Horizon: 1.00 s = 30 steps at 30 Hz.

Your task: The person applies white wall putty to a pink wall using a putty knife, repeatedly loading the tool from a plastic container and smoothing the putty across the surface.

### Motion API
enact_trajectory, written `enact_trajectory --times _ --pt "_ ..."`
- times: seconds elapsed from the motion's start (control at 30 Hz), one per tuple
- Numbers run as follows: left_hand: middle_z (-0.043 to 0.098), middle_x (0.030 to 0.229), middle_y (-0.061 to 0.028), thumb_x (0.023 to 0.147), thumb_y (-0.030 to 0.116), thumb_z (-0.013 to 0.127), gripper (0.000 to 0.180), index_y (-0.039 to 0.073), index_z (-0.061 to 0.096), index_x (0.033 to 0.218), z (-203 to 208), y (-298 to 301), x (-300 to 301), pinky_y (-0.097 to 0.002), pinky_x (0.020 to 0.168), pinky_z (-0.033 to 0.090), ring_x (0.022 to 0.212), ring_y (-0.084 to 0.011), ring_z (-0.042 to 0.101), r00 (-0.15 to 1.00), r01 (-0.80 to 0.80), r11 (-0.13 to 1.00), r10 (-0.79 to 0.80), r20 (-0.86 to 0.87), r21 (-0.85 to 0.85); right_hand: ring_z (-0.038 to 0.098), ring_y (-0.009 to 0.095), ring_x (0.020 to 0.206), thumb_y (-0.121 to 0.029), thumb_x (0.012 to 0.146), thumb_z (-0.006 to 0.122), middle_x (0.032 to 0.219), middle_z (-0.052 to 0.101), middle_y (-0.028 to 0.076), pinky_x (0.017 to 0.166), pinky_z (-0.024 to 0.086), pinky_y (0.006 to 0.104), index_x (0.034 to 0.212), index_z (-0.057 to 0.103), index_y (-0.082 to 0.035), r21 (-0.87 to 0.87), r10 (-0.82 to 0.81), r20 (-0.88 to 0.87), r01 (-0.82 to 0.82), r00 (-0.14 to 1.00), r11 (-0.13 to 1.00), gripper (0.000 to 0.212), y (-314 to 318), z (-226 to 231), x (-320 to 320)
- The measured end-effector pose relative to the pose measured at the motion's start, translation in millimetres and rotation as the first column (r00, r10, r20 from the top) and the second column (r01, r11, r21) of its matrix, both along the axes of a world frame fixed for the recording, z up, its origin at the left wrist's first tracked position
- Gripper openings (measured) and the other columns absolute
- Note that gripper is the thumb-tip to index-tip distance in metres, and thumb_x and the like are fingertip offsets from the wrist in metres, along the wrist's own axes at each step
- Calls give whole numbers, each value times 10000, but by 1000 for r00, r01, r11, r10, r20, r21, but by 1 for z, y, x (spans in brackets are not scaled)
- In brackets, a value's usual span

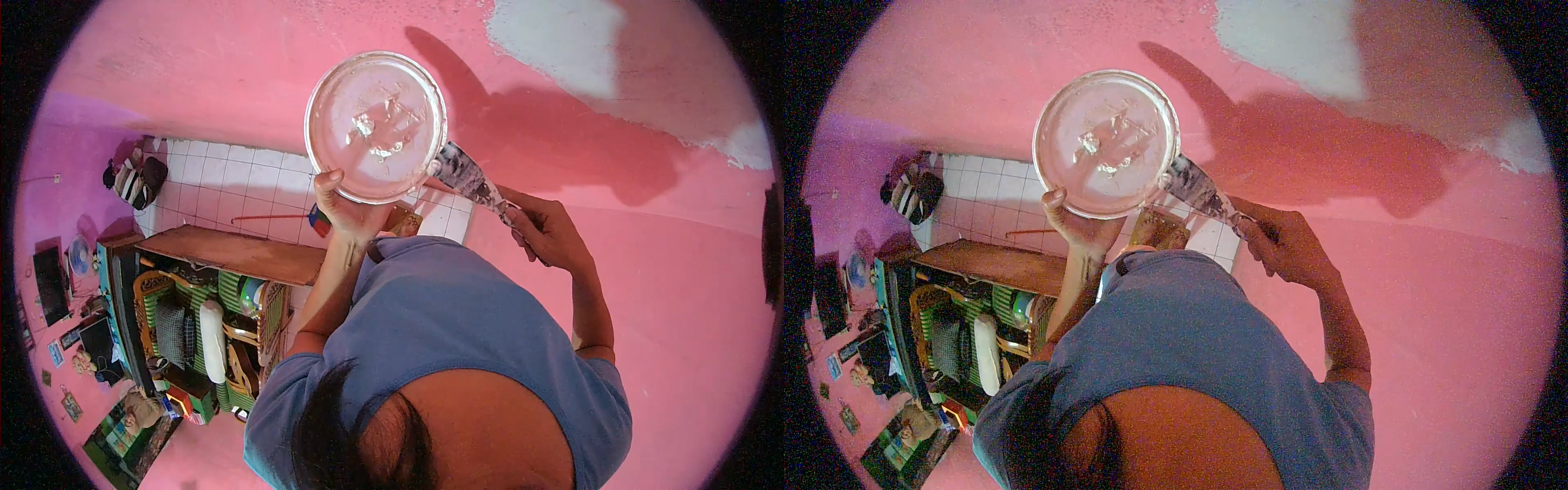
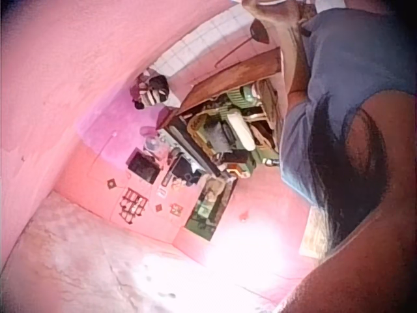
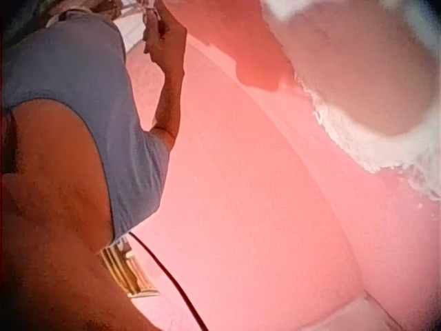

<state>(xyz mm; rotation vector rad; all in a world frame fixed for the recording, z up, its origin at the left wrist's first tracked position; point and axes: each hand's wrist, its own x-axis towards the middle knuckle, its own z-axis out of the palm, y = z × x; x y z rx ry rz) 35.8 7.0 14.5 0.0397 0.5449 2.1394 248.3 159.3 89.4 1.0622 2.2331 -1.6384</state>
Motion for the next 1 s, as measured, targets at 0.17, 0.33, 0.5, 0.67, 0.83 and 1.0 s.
enact_trajectory --times 0.17,0.33,0.5,0.67,0.83,1.0 --pt "334 1420 -154 665 412 610 899 80 264 1426 4 -1 5 -575 1040 322 1298 -355 342 999 18 1000 -18 -28 -12 400 44 414 -214 992 432 564 417 -35 381 379 216 1355 467 -92 -75 35 34 -32 999 997 384 -5 -2 3" --pt "332 1422 -155 668 425 605 883 88 287 1420 1 4 9 -567 1035 317 1302 -359 334 999 24 999 -26 -41 -36 406 46 417 -230 991 439 559 419 -32 384 391 220 1358 459 -81 -139 39 26 -34 999 990 397 -10 -5 2" --pt "341 1416 -150 705 464 592 837 91 324 1405 -11 15 10 -569 1014 330 1292 -352 344 998 66 998 -66 -13 -14 437 62 408 -261 984 449 558 453 -15 375 395 232 1351 463 -67 -265 19 -28 -26 999 964 416 -8 -16 2" --pt "346 1420 -141 717 508 596 832 97 345 1395 -1 3 18 -597 1026 303 1287 -360 351 989 105 994 -106 104 9 473 82 411 -297 971 470 568 494 4 392 417 244 1347 482 -107 -184 -78 -94 60 992 981 422 -20 -13 4" --pt "342 1426 -140 718 497 605 791 162 364 1393 -6 5 13 -600 1059 243 1321 -349 313 960 142 981 -169 223 129 438 64 435 -205 949 517 558 466 -10 418 405 254 1340 482 -58 25 123 -171 -121 978 992 419 -15 -5 5" --pt "350 1427 -141 716 513 609 794 155 378 1386 -13 10 10 -607 1057 244 1326 -353 308 942 153 977 -189 277 148 446 68 447 -208 940 535 563 481 -5 427 410 255 1325 502 -60 37 198 -155 -195 968 980 414 -15 -10 1"
